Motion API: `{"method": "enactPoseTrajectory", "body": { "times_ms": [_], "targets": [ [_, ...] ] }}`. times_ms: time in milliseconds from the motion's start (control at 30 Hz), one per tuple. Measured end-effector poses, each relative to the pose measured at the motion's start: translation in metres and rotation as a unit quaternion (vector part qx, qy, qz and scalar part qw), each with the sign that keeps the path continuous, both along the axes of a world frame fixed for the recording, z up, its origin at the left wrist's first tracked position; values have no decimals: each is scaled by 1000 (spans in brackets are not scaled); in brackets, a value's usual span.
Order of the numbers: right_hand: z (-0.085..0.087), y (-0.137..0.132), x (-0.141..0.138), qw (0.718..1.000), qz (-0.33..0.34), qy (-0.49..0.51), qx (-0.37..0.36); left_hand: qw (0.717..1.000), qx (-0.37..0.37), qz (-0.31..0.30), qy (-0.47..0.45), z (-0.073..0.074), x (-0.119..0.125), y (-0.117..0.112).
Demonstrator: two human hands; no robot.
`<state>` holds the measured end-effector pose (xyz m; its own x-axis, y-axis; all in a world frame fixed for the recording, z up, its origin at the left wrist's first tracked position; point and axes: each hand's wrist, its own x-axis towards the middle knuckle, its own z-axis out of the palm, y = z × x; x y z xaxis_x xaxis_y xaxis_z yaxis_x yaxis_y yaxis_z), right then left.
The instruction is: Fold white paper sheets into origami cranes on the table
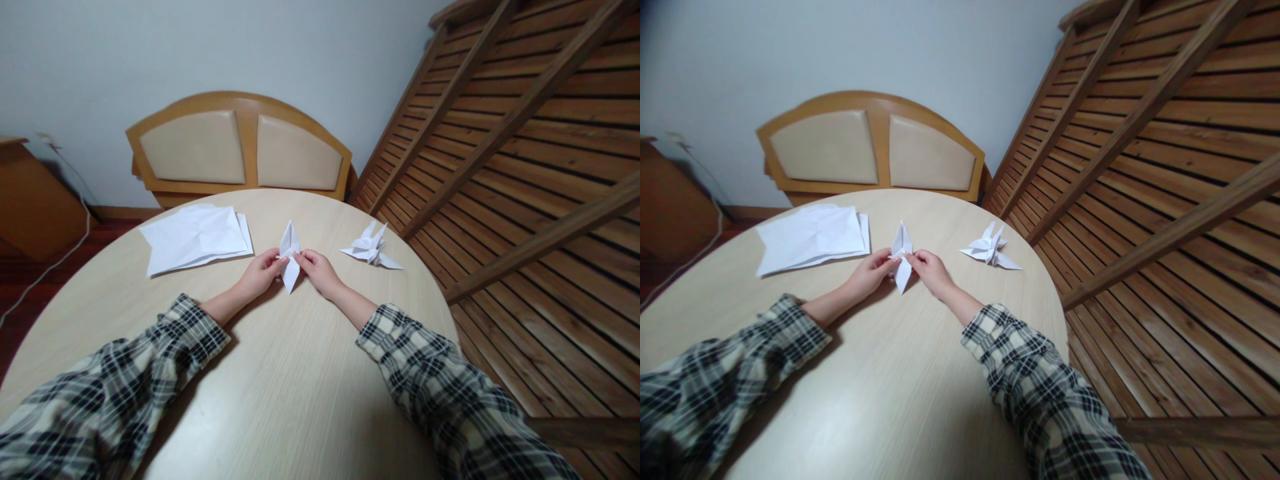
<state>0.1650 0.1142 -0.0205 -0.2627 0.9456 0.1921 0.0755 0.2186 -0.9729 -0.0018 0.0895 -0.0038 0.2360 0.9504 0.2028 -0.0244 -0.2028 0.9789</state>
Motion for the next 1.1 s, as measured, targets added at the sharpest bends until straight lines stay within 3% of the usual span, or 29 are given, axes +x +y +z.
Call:
{"method": "enactPoseTrajectory", "body": {
  "times_ms": [733, 1100],
  "targets": [
    [-9, 0, 0, 999, -18, -16, 34, 1000, -1, -16, 25, -3, -2, 2],
    [-5, -1, -1, 996, -18, -41, 71, 1000, 3, -28, 11, -7, -1, 3]
  ]
}}
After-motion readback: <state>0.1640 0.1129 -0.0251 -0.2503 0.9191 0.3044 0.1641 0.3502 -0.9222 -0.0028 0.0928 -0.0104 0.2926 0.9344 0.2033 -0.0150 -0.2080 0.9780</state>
